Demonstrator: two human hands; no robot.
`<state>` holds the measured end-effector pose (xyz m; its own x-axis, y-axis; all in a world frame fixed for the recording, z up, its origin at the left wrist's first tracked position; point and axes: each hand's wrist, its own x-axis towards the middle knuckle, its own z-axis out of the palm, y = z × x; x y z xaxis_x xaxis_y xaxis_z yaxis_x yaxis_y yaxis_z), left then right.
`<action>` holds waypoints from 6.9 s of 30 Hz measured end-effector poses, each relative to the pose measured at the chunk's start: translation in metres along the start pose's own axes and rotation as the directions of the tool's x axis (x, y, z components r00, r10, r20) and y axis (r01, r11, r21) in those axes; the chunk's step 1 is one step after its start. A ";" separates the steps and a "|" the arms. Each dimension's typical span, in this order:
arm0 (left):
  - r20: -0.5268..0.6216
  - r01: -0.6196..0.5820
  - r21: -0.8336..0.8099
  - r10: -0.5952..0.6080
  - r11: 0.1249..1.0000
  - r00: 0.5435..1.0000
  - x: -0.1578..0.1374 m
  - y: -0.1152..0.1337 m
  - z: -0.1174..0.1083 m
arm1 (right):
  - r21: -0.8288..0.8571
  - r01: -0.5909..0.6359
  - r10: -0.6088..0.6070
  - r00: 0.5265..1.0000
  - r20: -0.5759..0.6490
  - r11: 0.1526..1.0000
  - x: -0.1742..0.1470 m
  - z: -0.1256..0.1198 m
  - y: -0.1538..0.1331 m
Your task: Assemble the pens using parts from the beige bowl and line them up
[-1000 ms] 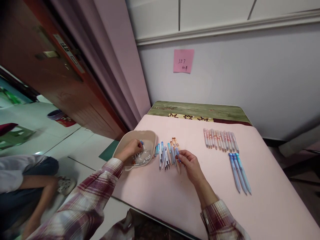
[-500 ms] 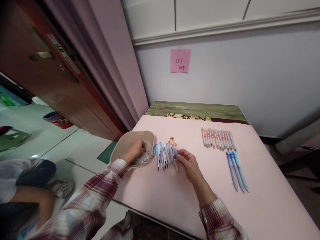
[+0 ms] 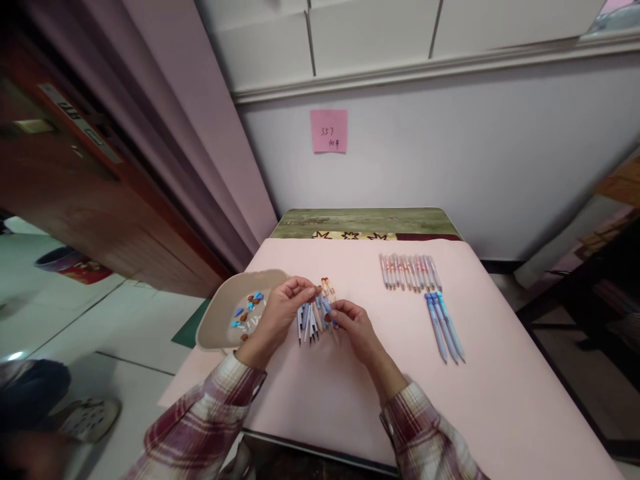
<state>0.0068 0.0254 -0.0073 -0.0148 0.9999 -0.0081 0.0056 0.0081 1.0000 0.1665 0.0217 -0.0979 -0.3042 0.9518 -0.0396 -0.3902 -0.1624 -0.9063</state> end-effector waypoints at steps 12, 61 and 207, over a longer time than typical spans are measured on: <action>0.010 0.122 -0.336 -0.126 0.934 0.992 -0.004 -0.013 0.020 | 0.061 0.015 -0.017 0.999 0.030 0.998 -0.002 0.002 -0.009; -0.343 -0.072 -0.285 -0.032 0.956 0.939 -0.048 -0.003 -0.038 | -0.920 -0.031 -0.258 0.956 -0.142 0.391 -0.001 -0.017 -0.002; 0.027 0.092 -0.439 -0.089 0.894 0.996 -0.100 -0.011 -0.016 | -0.335 0.167 -0.223 0.966 -0.134 0.927 -0.067 0.058 -0.057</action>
<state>-0.0074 -0.0746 -0.0178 0.0122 0.9952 -0.0968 -0.4350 0.0925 0.8957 0.1584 -0.0475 -0.0190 -0.0902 0.9901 0.1074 -0.1212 0.0961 -0.9880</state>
